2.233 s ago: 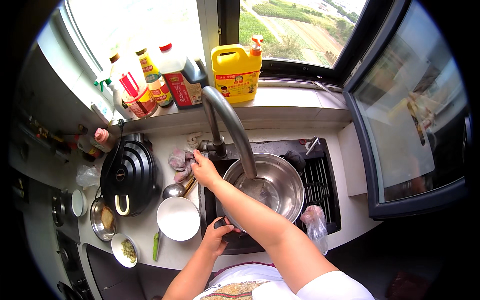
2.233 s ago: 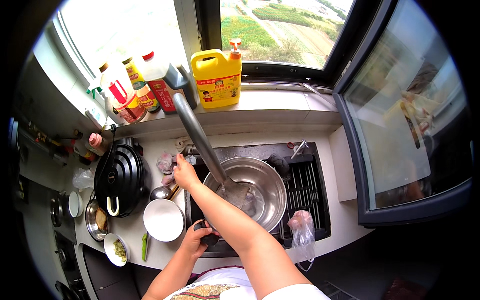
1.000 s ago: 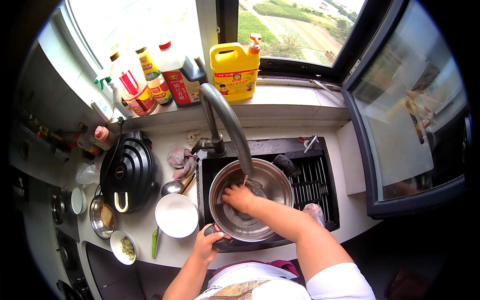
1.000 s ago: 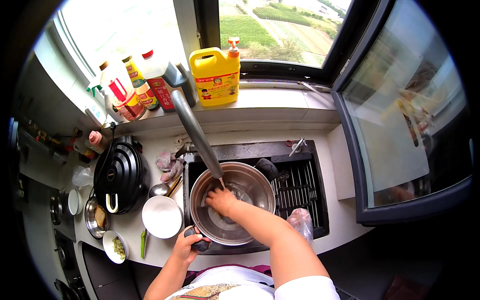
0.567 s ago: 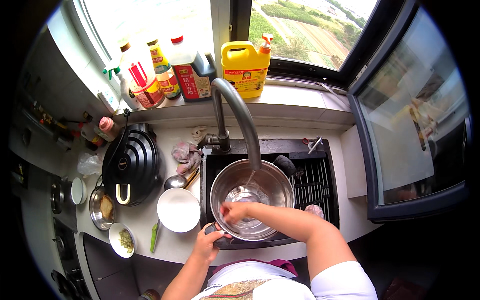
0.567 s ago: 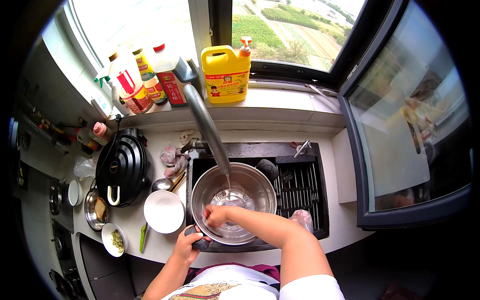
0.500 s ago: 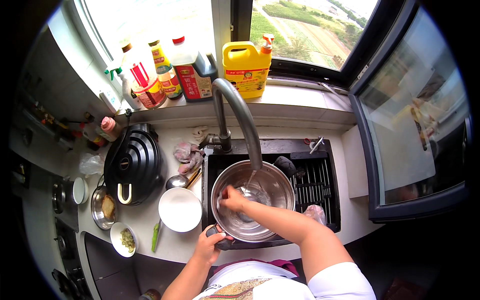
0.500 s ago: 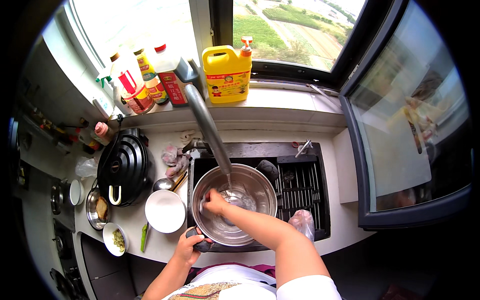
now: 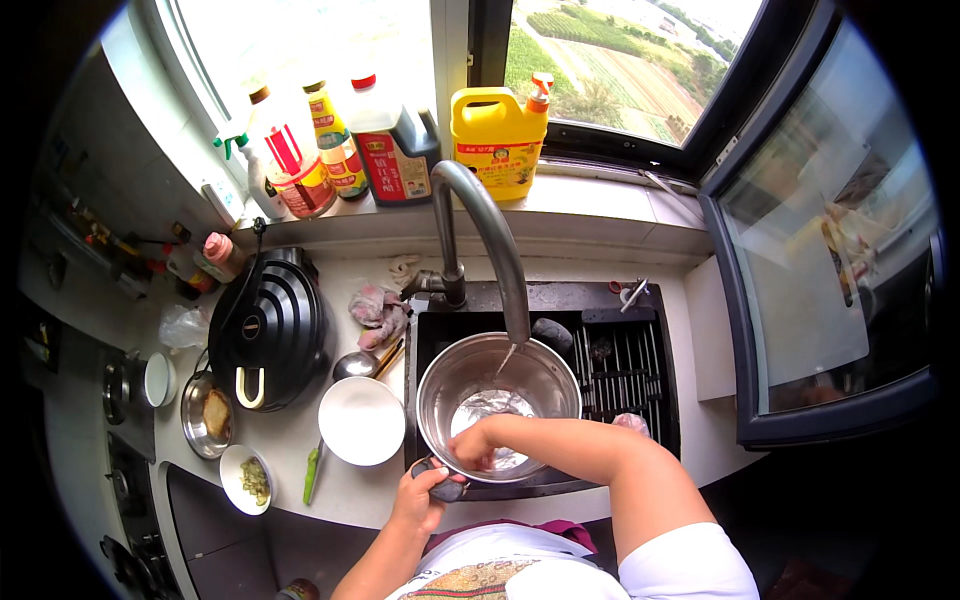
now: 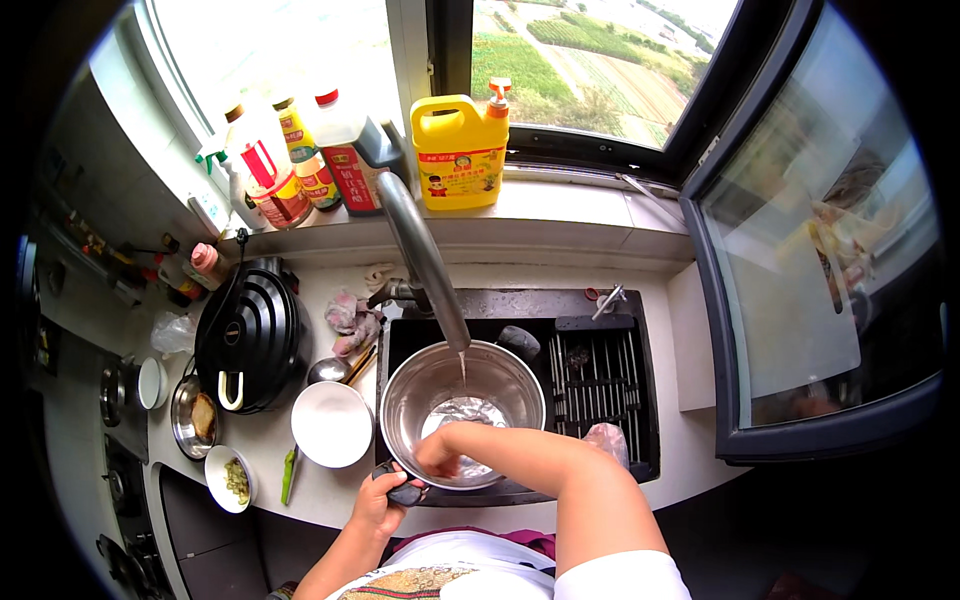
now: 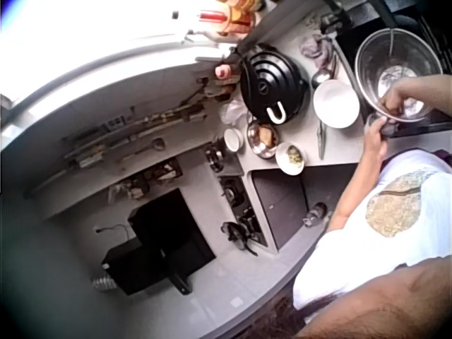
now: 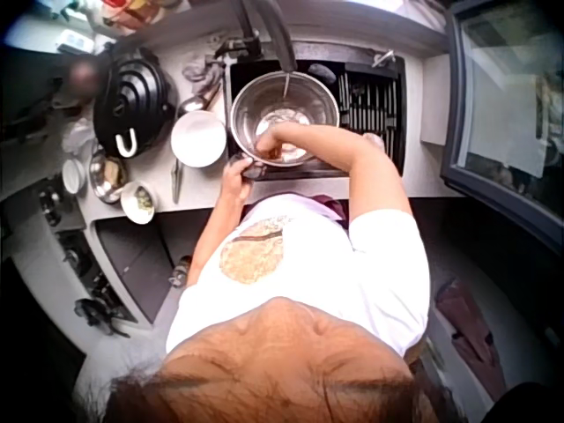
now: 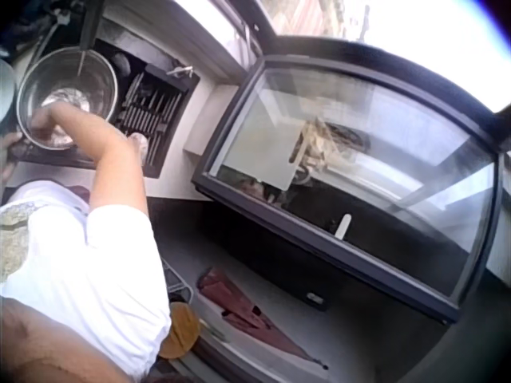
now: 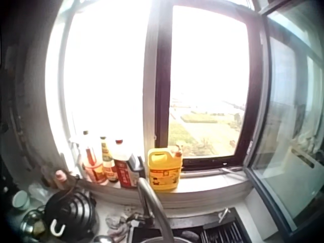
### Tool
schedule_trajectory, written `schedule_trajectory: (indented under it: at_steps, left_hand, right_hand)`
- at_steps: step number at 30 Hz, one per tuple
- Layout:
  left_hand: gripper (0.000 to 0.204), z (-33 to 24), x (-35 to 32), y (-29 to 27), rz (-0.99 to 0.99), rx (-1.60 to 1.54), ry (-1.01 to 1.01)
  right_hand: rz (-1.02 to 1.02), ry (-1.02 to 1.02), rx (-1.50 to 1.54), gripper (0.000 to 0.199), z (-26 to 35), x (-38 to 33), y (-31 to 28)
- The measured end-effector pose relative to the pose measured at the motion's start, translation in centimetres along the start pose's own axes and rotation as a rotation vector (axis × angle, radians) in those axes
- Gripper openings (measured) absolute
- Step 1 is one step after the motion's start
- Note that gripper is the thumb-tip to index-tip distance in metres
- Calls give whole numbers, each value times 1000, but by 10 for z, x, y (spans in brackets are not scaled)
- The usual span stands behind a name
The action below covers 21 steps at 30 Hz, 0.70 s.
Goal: The person washes a metal pot in a sink using a cloth under running water, scrubbing the inside and outside surfaces.
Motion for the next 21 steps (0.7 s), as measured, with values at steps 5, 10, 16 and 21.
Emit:
schedule_trajectory:
  at_steps: [5,10,16,21]
  left_hand:
    - [14,0,-4,1,55,73,-2]
    - [15,-7,1,9,54,60,2]
    - [17,-4,6,13,82,43,-35]
    - [20,-5,11,10,86,40,-42]
  right_hand:
    - [-771,-516,1000,42,-6,-6,-76]
    - [-1256,-817,1572,56,-24,-42,-111]
    - [-1067,-690,1042,60,18,-43,-87]
    - [-657,-502,717,49,29,-47,-27]
Point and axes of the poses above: each hand's wrist, its own x-axis towards the middle knuckle, its own y-axis out of the palm, z = x × y, the point moved 5 cm from there along x, towards the middle knuckle, and after that the axes turned 8 degrees about y, right-handed, at the moved point
